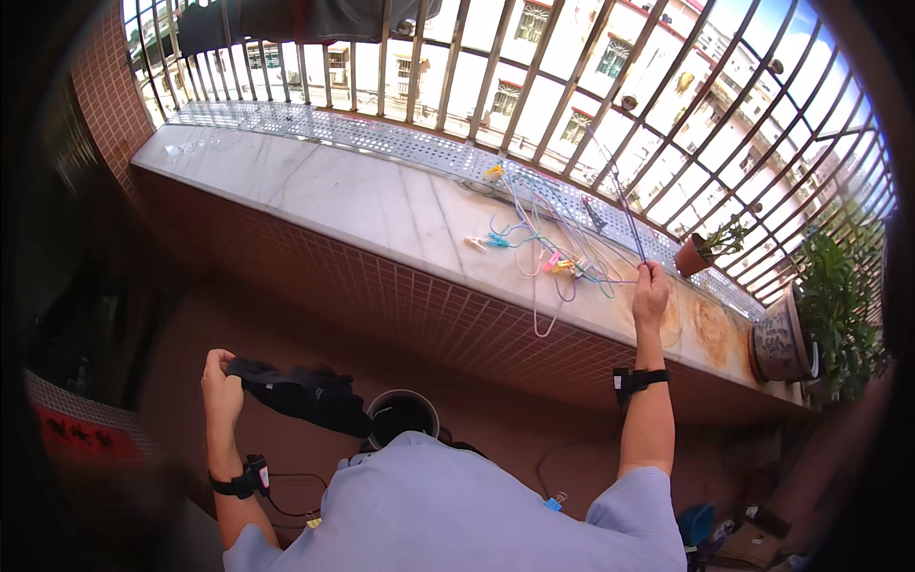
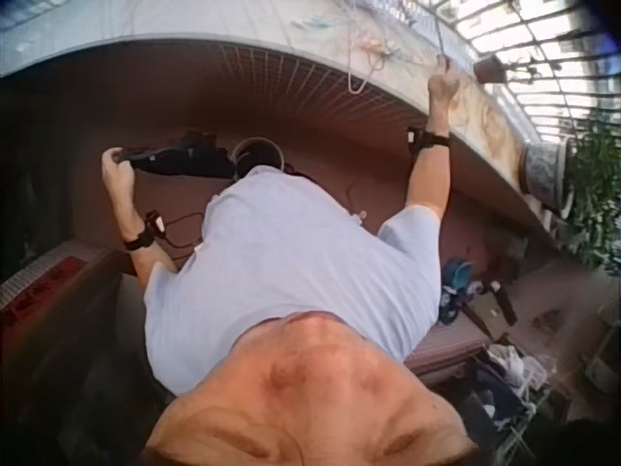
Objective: The recorder takes wet clothes from a bucket, puts them on hangers, and uses a laundry fork to hang them on a high rack on the balcony.
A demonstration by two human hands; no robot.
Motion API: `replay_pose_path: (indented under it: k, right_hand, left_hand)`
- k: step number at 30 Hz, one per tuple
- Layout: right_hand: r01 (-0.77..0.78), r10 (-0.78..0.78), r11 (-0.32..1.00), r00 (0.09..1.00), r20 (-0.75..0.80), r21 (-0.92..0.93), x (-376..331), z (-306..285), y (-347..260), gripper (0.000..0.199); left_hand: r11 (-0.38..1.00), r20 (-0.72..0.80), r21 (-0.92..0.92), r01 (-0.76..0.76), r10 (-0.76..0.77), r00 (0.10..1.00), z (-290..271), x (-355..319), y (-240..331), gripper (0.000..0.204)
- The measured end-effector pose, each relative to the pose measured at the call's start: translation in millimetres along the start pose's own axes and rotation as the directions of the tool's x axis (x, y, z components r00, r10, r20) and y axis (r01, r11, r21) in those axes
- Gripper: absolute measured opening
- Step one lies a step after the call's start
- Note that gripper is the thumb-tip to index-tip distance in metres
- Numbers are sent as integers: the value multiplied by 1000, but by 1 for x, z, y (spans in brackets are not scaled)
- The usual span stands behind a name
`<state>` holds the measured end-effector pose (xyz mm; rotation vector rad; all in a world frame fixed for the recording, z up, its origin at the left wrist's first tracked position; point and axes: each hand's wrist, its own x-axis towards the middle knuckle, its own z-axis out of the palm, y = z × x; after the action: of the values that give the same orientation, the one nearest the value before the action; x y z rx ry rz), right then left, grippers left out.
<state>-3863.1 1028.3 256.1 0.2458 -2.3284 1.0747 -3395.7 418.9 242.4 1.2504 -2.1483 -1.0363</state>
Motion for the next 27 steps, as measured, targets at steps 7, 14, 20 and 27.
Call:
replay_pose_path:
  k: [7,14,20,27]
  right_hand:
    - [-125,-8,777,978,207,618,-78,-75,-100,18]
    - [-321,-157,767,746,647,556,-176,-76,-226,18]
    - [-364,-223,790,580,784,494,-210,-27,-287,17]
    - [-387,-265,770,529,806,507,-219,0,-314,10]
  left_hand:
    - [959,17,-284,7,-3,1000,-4,54,-9,18]
    - [958,-34,-265,-109,104,994,-3,102,16,21]
    - [988,-70,-84,-129,123,990,-10,119,46,14]
    - [970,-122,201,-139,166,979,-10,117,79,14]
